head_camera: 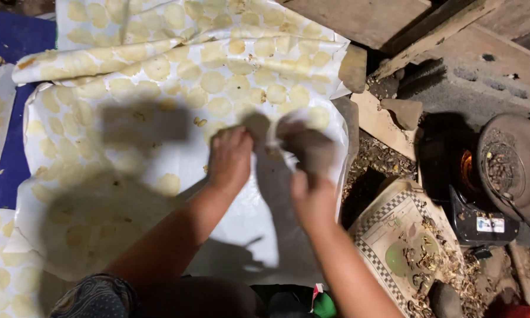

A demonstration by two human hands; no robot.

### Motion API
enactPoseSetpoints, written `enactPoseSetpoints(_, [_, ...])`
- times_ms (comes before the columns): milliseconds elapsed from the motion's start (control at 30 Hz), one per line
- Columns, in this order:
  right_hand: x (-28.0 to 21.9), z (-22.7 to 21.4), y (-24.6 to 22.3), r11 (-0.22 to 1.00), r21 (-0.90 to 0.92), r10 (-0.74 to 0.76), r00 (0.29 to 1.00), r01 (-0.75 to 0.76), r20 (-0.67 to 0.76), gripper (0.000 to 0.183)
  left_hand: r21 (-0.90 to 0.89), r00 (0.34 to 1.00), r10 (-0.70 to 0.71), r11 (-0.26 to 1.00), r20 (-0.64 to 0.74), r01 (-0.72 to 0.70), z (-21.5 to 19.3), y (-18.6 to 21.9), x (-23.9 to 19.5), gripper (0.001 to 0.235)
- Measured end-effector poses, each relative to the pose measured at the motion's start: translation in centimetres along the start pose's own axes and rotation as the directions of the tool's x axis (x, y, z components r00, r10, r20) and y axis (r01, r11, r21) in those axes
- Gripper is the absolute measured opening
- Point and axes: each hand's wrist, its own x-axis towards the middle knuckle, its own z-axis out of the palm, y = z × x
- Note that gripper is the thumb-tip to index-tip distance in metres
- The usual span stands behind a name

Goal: Cracking nuts with a stone and using a wooden mallet to process them on a cloth

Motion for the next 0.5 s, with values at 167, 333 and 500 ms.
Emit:
enactPoseSetpoints(167, [-1.0, 6.4, 3.4, 0.951, -0.235, 0.303, 0.771, -0.204, 0.56, 0.063, 0.054, 0.988, -0.151, 0.987, -0.01, 0.151, -4.0, -6.1, 0.5, 0.029])
enactPoseSetpoints(333, [3.5, 0.3, 0.2, 0.964, -0.137, 0.267, 0.791, -0.229, 0.55, 0.052, 0.049, 0.987, -0.078, 0.995, -0.139, 0.086, -1.0, -10.1, -0.2, 0.017])
enactPoseSetpoints(500, [0.0, 3.0, 3.7, 0.958, -0.244, 0.232, 0.905, -0.15, 0.356, 0.056, -0.022, 0.954, -0.295, 0.955, 0.054, 0.296, -1.6, -10.6, 0.3, 0.016])
